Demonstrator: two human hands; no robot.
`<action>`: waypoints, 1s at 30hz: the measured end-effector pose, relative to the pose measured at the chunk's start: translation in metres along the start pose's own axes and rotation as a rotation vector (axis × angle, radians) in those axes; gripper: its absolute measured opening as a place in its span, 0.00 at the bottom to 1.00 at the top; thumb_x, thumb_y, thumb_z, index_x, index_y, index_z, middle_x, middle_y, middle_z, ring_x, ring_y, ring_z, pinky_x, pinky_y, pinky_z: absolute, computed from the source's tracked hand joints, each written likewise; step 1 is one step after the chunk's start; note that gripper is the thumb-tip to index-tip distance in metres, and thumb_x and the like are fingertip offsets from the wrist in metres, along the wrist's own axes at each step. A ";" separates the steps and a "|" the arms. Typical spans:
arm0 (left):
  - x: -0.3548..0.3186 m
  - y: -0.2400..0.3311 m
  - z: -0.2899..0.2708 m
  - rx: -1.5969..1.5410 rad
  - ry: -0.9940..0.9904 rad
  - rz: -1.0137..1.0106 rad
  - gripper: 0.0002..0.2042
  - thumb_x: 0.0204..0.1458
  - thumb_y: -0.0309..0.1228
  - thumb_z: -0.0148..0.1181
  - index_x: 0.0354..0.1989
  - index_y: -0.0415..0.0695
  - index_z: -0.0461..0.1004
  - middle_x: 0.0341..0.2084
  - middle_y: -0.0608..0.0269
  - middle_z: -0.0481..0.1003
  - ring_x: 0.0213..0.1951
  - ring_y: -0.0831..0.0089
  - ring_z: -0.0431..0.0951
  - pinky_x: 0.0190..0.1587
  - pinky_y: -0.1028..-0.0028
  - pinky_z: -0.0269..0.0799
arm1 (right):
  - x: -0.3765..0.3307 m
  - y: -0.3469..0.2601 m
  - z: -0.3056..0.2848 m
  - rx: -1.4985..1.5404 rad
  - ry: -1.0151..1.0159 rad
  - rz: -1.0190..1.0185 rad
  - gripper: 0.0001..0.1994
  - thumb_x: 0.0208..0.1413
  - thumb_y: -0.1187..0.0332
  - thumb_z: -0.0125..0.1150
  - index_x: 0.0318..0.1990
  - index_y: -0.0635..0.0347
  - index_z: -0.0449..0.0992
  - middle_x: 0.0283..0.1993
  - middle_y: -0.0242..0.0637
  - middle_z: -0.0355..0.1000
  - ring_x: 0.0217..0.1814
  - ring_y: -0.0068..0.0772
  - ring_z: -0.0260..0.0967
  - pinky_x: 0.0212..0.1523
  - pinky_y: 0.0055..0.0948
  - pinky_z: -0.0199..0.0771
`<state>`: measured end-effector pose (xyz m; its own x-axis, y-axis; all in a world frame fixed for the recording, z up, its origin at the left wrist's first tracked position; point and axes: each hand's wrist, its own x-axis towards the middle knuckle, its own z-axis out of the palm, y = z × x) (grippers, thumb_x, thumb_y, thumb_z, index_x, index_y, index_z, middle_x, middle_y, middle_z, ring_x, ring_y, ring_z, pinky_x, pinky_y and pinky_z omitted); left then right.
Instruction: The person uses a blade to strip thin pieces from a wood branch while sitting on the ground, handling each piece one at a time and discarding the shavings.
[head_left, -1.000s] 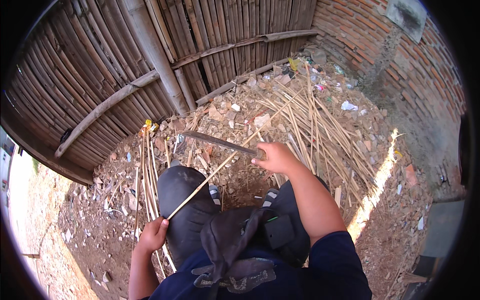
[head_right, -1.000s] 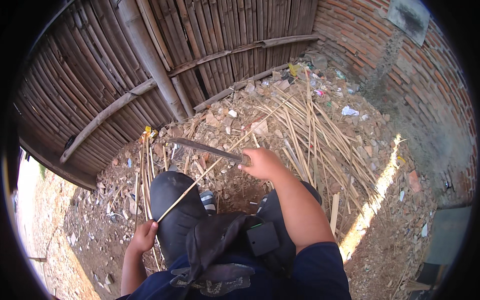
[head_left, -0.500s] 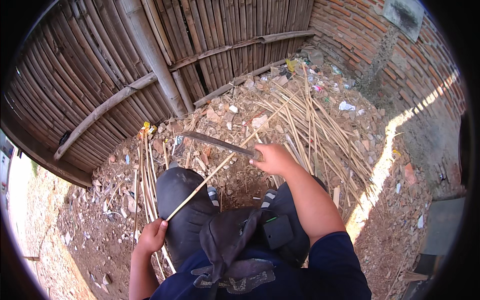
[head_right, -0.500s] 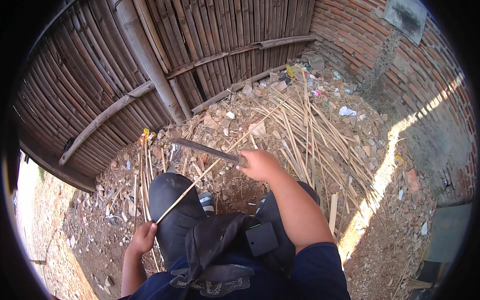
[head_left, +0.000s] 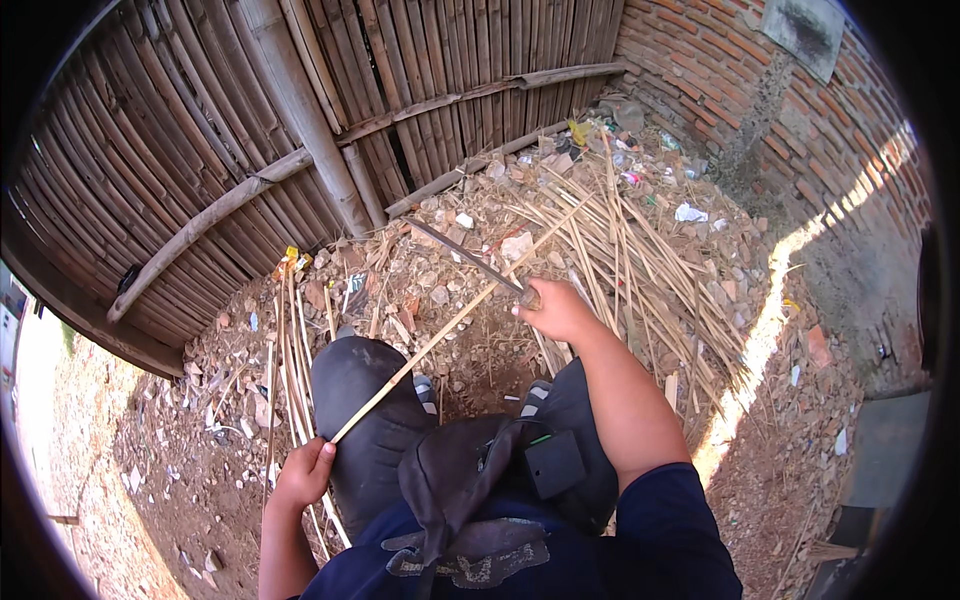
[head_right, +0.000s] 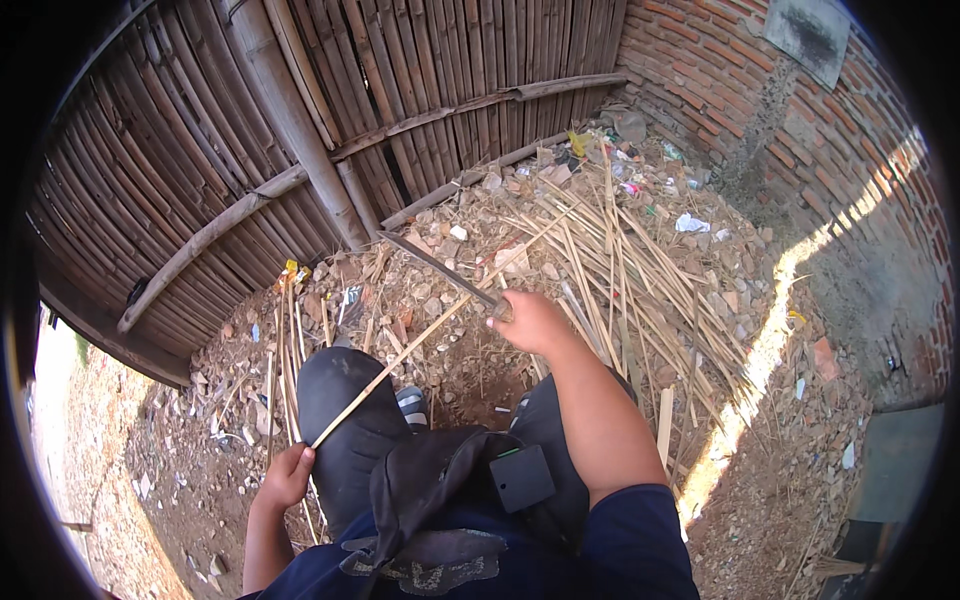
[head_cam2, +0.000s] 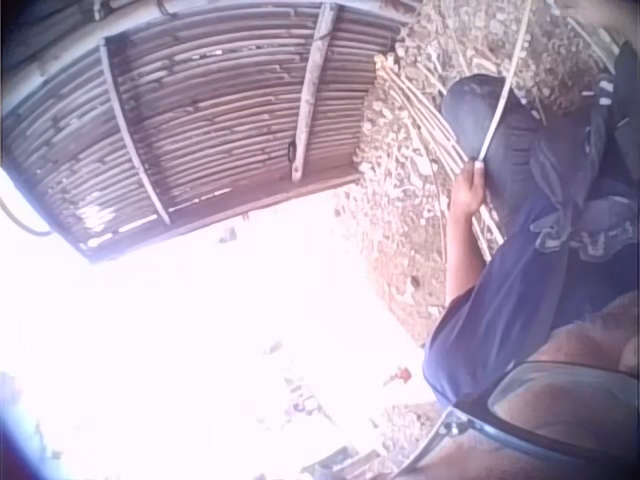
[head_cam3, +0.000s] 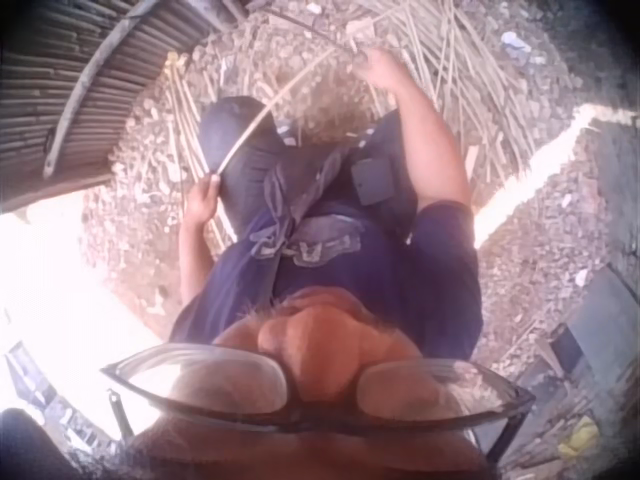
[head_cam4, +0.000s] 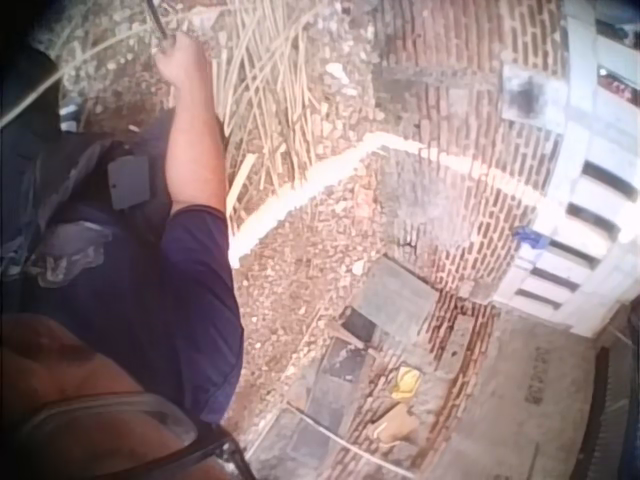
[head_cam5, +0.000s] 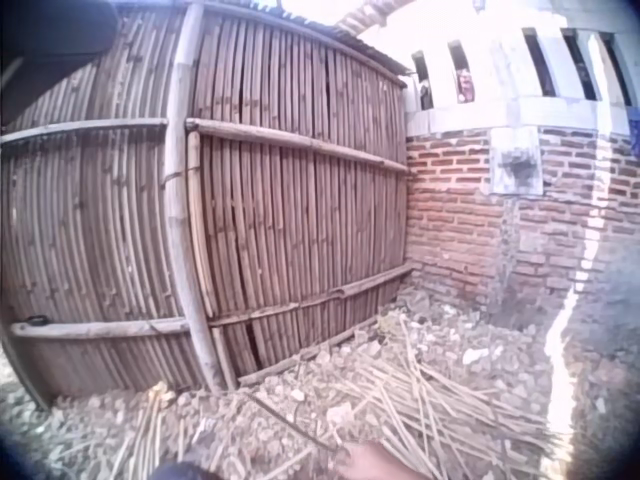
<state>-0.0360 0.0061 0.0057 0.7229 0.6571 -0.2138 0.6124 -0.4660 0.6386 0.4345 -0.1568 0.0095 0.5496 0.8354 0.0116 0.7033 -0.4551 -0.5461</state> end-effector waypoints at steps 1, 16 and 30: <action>0.001 0.001 0.001 -0.007 0.015 0.014 0.24 0.68 0.47 0.46 0.27 0.37 0.68 0.19 0.48 0.71 0.26 0.53 0.73 0.32 0.59 0.68 | 0.000 -0.003 0.001 -0.001 0.002 0.001 0.23 0.54 0.53 0.69 0.50 0.59 0.78 0.41 0.53 0.79 0.46 0.57 0.77 0.48 0.47 0.76; 0.000 0.000 0.002 0.004 0.040 0.022 0.24 0.67 0.47 0.48 0.26 0.37 0.68 0.19 0.44 0.71 0.25 0.46 0.74 0.31 0.57 0.68 | -0.004 -0.016 -0.008 -0.071 -0.084 0.025 0.21 0.51 0.55 0.70 0.49 0.57 0.79 0.36 0.51 0.79 0.43 0.55 0.77 0.45 0.48 0.76; -0.001 -0.005 0.005 -0.004 0.052 0.007 0.23 0.67 0.46 0.49 0.27 0.37 0.68 0.20 0.44 0.71 0.26 0.46 0.74 0.31 0.57 0.67 | -0.004 -0.015 -0.012 -0.099 -0.116 0.051 0.24 0.53 0.55 0.69 0.55 0.55 0.78 0.42 0.53 0.79 0.47 0.55 0.77 0.51 0.47 0.77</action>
<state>-0.0379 0.0049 -0.0004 0.7094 0.6837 -0.1710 0.6063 -0.4683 0.6427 0.4268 -0.1572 0.0279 0.5344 0.8376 -0.1138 0.7198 -0.5215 -0.4582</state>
